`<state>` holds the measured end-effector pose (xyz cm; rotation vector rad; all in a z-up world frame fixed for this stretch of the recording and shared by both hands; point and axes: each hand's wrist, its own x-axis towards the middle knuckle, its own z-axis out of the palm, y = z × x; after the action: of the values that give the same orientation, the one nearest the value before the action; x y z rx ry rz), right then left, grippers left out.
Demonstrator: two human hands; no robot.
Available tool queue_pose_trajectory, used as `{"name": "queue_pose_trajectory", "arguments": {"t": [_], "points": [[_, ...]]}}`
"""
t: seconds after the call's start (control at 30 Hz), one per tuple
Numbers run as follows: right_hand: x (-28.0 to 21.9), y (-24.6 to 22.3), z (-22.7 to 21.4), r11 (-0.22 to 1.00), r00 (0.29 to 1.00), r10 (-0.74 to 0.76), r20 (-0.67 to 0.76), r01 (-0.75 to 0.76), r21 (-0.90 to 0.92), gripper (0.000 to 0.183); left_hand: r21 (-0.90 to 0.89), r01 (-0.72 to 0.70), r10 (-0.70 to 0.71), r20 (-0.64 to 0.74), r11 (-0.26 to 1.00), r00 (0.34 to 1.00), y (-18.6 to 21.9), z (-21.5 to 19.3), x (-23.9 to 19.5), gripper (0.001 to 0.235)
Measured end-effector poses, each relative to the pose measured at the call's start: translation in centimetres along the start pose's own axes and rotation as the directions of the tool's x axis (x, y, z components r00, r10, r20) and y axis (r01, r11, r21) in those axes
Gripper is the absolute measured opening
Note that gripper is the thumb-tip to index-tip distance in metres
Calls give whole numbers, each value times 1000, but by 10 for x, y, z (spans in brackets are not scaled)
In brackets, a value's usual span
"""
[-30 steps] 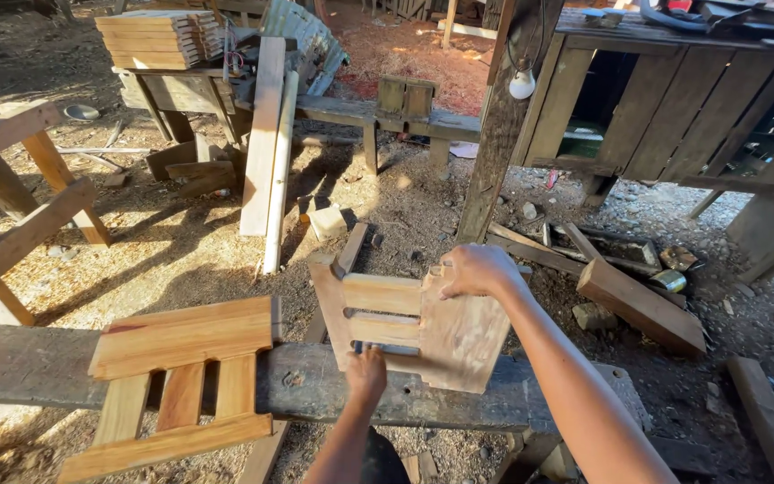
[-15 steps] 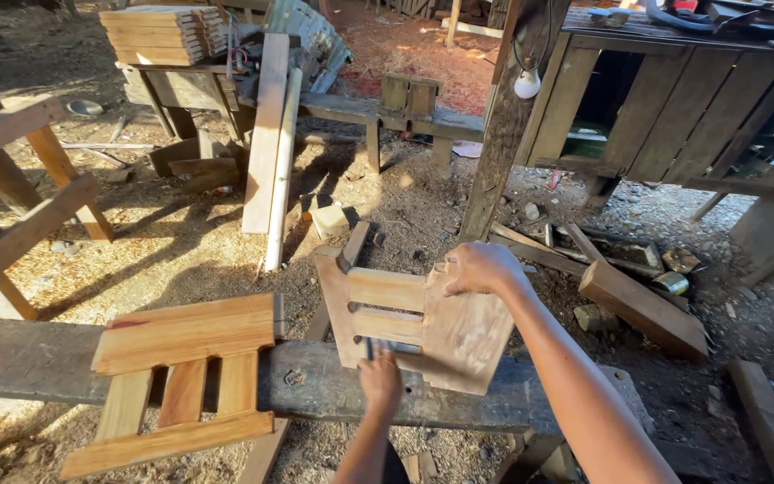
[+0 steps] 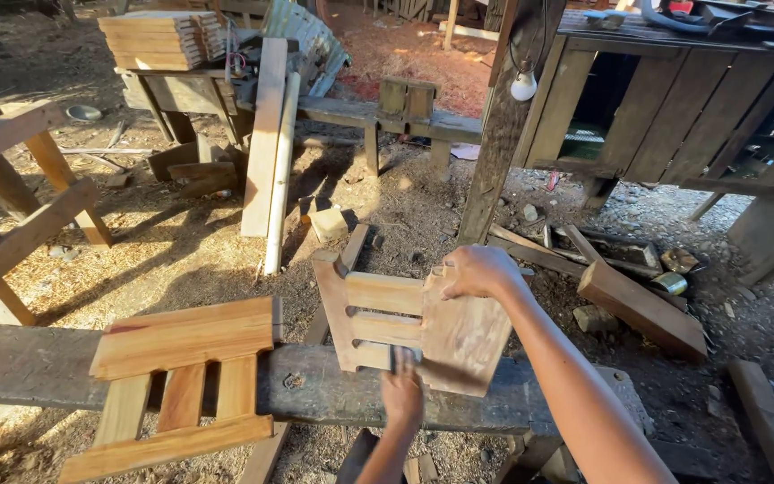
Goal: The person smooths the edges and surfaces of a wooden chair backrest using a metal hand plane. They repeatedly push the plane along the wood, removing shavings, and occasionally flip the piece to work on different sides.
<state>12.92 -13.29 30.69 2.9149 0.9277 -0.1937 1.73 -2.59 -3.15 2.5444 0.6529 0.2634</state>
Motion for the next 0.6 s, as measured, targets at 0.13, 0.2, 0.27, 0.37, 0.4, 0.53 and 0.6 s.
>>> {"name": "queue_pose_trajectory", "arguments": {"t": [0.13, 0.2, 0.27, 0.37, 0.4, 0.53, 0.6], "points": [[-1, 1, -1, 1000, 1000, 7, 23, -6, -23, 86, 397, -323, 458, -314, 859, 832, -22, 44, 12, 57], [0, 4, 0, 1000, 999, -25, -36, 25, -8, 82, -788, 422, -376, 263, 447, 889, -40, 29, 19, 44], [-1, 5, -2, 1000, 999, -23, -39, 24, 5, 81, -413, 196, -248, -76, 890, 966, -37, 16, 10, 54], [10, 8, -2, 999, 999, -29, -33, 30, 32, 83, 4, -78, 76, -256, 997, 964, -18, 12, -6, 71], [14, 11, -1, 999, 1000, -22, -18, 22, 41, 86, -169, -141, 100, -233, 975, 967, -7, 16, -14, 64], [33, 30, 8, 998, 1000, -10, 29, 8, 59, 86, 34, -240, 239, -309, 970, 921, -19, 22, 1, 69], [51, 47, 30, 992, 984, -125, -130, 126, -6, 87, -137, -244, 181, -362, 960, 915, -47, 10, 7, 74]]}}
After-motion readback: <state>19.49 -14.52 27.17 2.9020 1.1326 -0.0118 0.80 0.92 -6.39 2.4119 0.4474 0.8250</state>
